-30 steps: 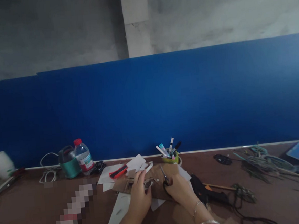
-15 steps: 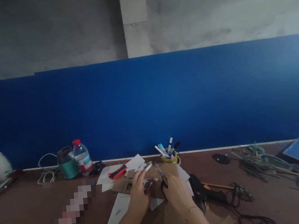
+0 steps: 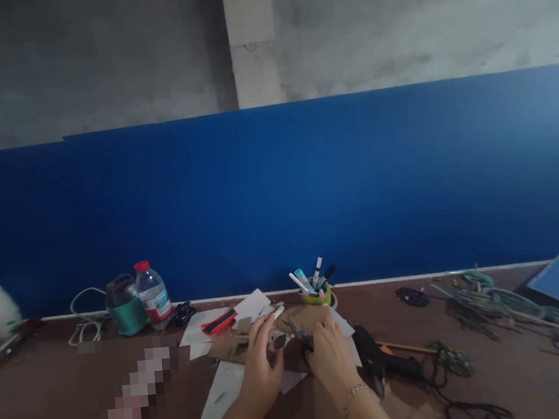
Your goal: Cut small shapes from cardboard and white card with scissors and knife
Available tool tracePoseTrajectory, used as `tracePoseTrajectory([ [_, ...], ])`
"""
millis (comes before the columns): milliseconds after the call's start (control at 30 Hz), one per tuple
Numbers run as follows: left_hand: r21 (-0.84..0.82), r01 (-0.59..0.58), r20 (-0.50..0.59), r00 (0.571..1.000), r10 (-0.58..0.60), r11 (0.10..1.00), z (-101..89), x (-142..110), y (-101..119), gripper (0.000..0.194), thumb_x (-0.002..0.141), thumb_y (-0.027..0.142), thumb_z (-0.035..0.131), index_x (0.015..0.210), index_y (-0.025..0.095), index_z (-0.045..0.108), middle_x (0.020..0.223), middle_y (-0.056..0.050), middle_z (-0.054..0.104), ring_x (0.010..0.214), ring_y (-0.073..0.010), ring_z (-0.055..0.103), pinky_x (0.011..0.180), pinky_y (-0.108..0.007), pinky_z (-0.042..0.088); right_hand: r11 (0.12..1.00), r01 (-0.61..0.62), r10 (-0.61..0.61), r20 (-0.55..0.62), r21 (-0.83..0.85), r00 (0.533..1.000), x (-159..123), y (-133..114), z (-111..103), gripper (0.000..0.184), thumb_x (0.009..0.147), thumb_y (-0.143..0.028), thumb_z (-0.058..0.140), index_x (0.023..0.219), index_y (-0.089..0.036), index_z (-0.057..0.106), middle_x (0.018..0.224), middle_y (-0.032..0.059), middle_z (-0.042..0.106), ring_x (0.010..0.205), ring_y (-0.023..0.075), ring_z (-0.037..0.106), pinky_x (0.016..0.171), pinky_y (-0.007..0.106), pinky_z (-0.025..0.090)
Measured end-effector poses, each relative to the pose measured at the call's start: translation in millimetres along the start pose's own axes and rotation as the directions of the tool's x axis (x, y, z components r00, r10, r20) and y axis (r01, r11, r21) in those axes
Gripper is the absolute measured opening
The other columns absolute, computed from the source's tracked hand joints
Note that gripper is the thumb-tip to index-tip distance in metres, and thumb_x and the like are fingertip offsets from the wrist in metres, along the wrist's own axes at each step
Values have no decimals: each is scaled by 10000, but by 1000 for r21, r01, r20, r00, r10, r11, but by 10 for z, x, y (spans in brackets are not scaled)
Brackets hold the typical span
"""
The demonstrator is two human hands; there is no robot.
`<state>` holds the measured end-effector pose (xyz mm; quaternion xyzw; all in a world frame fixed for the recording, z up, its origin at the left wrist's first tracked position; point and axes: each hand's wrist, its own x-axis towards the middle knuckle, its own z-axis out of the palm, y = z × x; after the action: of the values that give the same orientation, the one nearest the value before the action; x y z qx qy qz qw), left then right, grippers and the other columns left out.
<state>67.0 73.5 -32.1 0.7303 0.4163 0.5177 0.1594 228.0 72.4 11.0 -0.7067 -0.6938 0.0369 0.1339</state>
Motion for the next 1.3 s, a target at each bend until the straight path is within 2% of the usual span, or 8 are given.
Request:
tracePoseTrajectory([
  [233,8,-67,-42,997,68,998,17,-42,-26,579,792,37,451,1349,193,413,1346,-139,477,1275,-260,413,1054,-462,366,987,-57,36,137,153,990,54,81,-33,226,646,-150,552,864,-151,612,859,99,707,854,233,635,632,261,360],
  [333,-9,-84,-30,996,84,996,9,-38,-17,564,811,55,449,1355,194,401,1348,-141,474,1275,-260,412,1051,-463,371,977,-33,16,83,212,996,51,65,-66,167,748,-204,488,794,-166,645,803,86,711,792,216,638,613,262,348],
  [400,-18,-82,-26,996,82,996,10,-36,-13,543,827,68,441,1353,196,401,1348,-142,473,1275,-259,411,1051,-467,370,944,4,-14,29,330,999,38,8,-90,266,822,-298,439,750,-168,659,752,74,707,739,203,629,600,261,352],
  [533,-29,-58,-21,998,57,998,28,-53,-13,488,864,98,414,1341,200,415,1343,-144,472,1268,-251,423,1049,-468,372,788,35,-110,86,615,990,17,-123,-57,337,794,-419,487,674,-158,663,648,44,685,641,187,605,548,245,369],
  [767,-11,-42,-105,994,41,999,-11,-43,-26,487,865,162,461,1348,202,422,1360,-143,478,1278,-275,409,1051,-475,359,775,42,-15,-49,631,999,39,-105,-1,243,752,-340,476,618,-176,595,590,24,633,608,185,573,550,256,371],
  [933,-37,62,-241,968,-69,997,-99,31,-49,378,896,166,390,1217,229,578,1249,-107,597,1183,-251,513,1016,-459,389,735,72,35,-144,674,989,25,-123,-166,303,756,-433,444,635,-180,559,596,12,569,613,171,515,560,256,374],
  [1133,-231,210,-264,926,-269,950,-78,29,-137,302,847,234,498,1104,198,653,1155,-118,656,1095,-262,576,950,-434,445,541,-49,65,17,840,998,36,-174,-178,321,668,-487,515,543,-194,468,496,-53,404,491,107,386,480,232,307],
  [1300,-486,310,-216,863,-456,817,-12,37,-136,379,773,290,605,1135,178,612,1001,-102,697,895,-239,656,807,-375,520,416,-124,40,118,901,992,53,-182,-106,334,636,-482,578,525,-184,476,455,-64,411,436,74,354,428,206,258],
])
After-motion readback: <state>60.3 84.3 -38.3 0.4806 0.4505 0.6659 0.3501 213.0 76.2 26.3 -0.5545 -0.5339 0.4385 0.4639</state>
